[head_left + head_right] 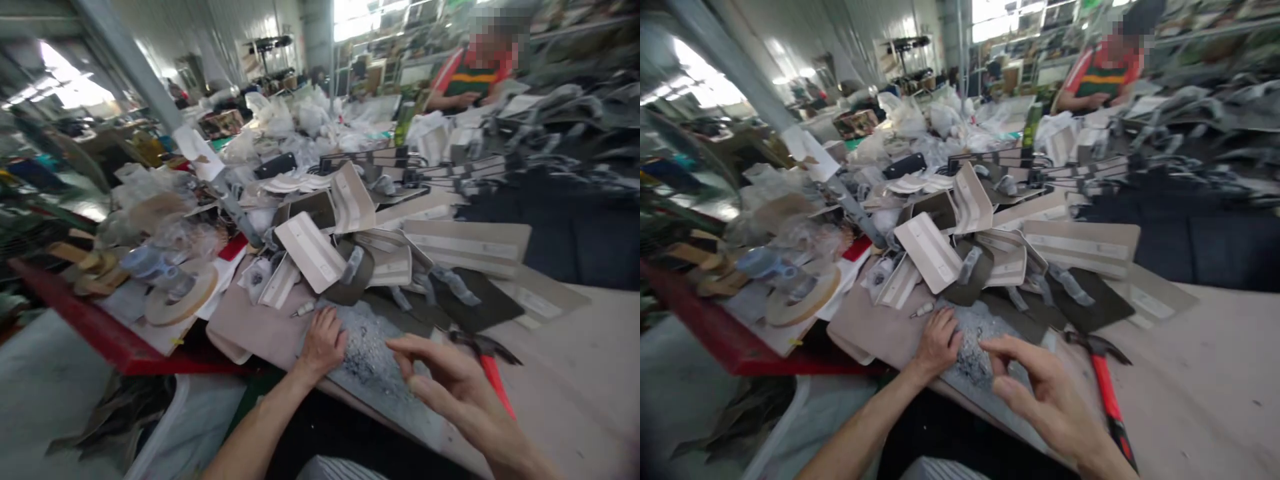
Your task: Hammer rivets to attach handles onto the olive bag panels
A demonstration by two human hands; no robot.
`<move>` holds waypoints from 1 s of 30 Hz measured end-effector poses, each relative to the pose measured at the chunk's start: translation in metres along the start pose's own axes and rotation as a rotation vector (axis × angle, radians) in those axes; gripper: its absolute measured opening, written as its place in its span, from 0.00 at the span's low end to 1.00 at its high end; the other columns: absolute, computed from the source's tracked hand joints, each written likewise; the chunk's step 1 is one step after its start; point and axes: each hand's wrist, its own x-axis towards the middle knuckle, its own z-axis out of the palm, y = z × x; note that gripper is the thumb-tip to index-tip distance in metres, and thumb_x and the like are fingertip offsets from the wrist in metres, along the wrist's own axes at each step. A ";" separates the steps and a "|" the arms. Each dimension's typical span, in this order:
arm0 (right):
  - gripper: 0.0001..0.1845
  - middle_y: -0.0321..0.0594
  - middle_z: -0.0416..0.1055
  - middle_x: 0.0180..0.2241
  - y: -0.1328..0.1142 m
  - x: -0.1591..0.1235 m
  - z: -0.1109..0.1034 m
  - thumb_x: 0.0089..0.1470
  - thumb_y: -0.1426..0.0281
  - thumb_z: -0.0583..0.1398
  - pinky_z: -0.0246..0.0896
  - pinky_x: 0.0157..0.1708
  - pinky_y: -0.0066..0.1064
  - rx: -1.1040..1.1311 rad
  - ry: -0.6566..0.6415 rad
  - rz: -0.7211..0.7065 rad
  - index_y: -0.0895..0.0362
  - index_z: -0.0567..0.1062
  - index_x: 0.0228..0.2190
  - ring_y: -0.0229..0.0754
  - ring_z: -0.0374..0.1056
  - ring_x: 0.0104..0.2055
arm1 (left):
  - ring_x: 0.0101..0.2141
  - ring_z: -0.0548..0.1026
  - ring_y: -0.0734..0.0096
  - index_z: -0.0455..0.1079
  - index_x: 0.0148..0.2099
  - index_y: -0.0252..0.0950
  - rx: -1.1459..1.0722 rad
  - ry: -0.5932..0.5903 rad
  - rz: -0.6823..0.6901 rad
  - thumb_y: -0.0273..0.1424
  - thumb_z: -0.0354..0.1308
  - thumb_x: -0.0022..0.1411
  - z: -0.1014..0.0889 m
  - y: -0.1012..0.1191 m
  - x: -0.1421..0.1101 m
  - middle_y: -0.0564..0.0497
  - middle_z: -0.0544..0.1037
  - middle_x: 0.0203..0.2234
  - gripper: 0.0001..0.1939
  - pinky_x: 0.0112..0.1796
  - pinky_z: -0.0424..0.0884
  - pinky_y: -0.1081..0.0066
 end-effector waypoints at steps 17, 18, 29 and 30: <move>0.19 0.49 0.70 0.45 0.096 -0.080 -0.001 0.60 0.61 0.54 0.64 0.49 0.41 -0.637 0.376 0.514 0.60 0.74 0.46 0.50 0.69 0.48 | 0.46 0.72 0.56 0.69 0.45 0.35 0.337 -0.423 -0.029 0.26 0.50 0.64 -0.052 -0.087 0.024 0.42 0.73 0.41 0.09 0.44 0.68 0.64; 0.19 0.50 0.70 0.46 0.091 -0.076 0.005 0.60 0.62 0.54 0.63 0.50 0.41 -0.637 0.362 0.486 0.60 0.73 0.46 0.50 0.68 0.49 | 0.46 0.72 0.56 0.69 0.42 0.35 0.362 -0.415 -0.033 0.26 0.49 0.64 -0.051 -0.086 0.024 0.42 0.73 0.39 0.08 0.43 0.68 0.64; 0.18 0.49 0.69 0.49 0.083 -0.011 0.014 0.58 0.66 0.58 0.61 0.52 0.37 -0.652 0.380 0.429 0.59 0.72 0.49 0.48 0.65 0.51 | 0.38 0.78 0.56 0.68 0.46 0.37 -0.169 0.007 -0.311 0.34 0.54 0.57 -0.046 -0.041 0.024 0.44 0.79 0.38 0.15 0.40 0.74 0.62; 0.19 0.49 0.68 0.50 0.086 0.000 0.005 0.58 0.65 0.58 0.60 0.52 0.37 -0.675 0.406 0.439 0.58 0.72 0.50 0.48 0.65 0.52 | 0.41 0.78 0.55 0.68 0.48 0.37 -0.199 0.055 -0.272 0.35 0.53 0.57 -0.045 -0.034 0.022 0.43 0.79 0.40 0.16 0.43 0.74 0.61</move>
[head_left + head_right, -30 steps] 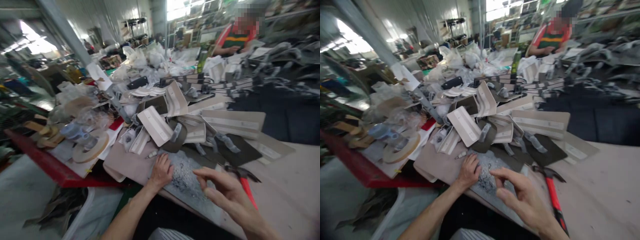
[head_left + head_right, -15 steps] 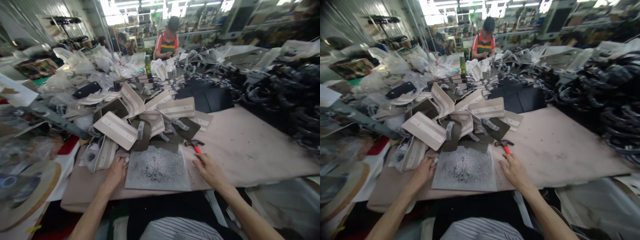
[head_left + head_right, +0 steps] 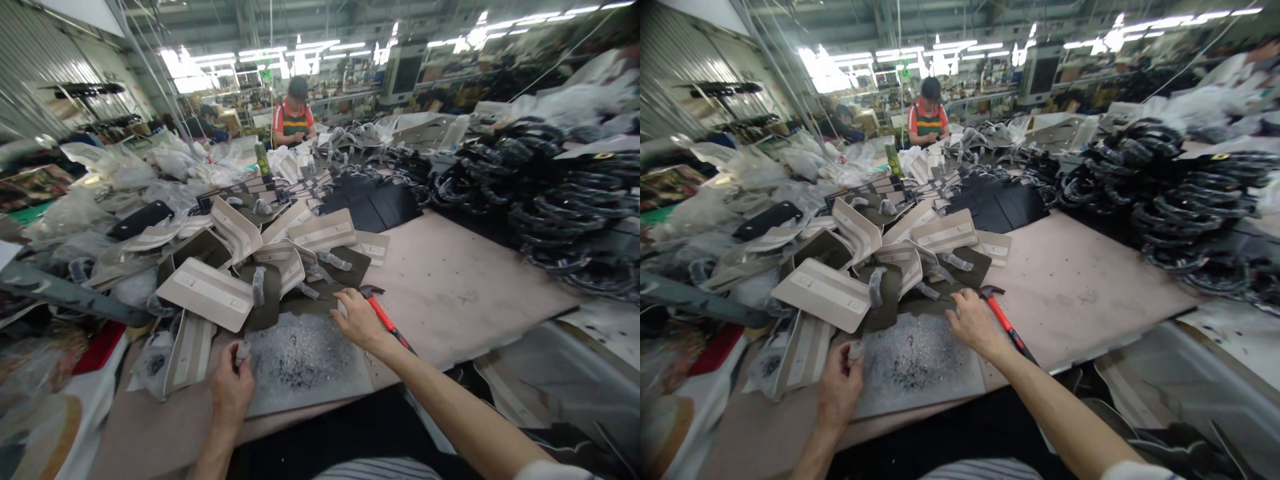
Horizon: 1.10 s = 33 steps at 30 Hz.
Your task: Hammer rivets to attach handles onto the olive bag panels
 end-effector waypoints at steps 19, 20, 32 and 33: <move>0.21 0.53 0.75 0.45 0.022 0.108 -0.064 0.61 0.64 0.54 0.59 0.46 0.40 -0.174 0.000 0.007 0.60 0.71 0.52 0.53 0.70 0.47 | 0.39 0.80 0.65 0.59 0.60 0.37 -0.670 -0.036 -0.198 0.37 0.58 0.61 0.066 0.027 -0.027 0.48 0.79 0.37 0.27 0.45 0.75 0.64; 0.22 0.51 0.76 0.43 0.023 0.100 -0.069 0.60 0.64 0.55 0.60 0.45 0.40 -0.139 0.059 0.006 0.60 0.71 0.52 0.52 0.71 0.44 | 0.39 0.80 0.65 0.59 0.61 0.37 -0.666 -0.046 -0.200 0.37 0.58 0.61 0.065 0.029 -0.027 0.48 0.79 0.37 0.28 0.46 0.74 0.64; 0.22 0.39 0.76 0.28 -0.001 -0.074 -0.052 0.57 0.58 0.57 0.65 0.26 0.31 0.398 0.172 0.279 0.58 0.73 0.48 0.40 0.67 0.23 | 0.44 0.75 0.59 0.69 0.47 0.38 -0.211 -0.421 0.346 0.27 0.50 0.63 0.076 0.063 -0.003 0.44 0.77 0.41 0.11 0.49 0.70 0.60; 0.23 0.40 0.76 0.29 -0.001 -0.085 -0.049 0.57 0.57 0.57 0.67 0.27 0.31 0.428 0.184 0.317 0.58 0.74 0.48 0.41 0.69 0.24 | 0.46 0.74 0.58 0.70 0.46 0.38 -0.175 -0.476 0.454 0.24 0.48 0.62 0.083 0.070 0.004 0.44 0.77 0.42 0.13 0.51 0.69 0.59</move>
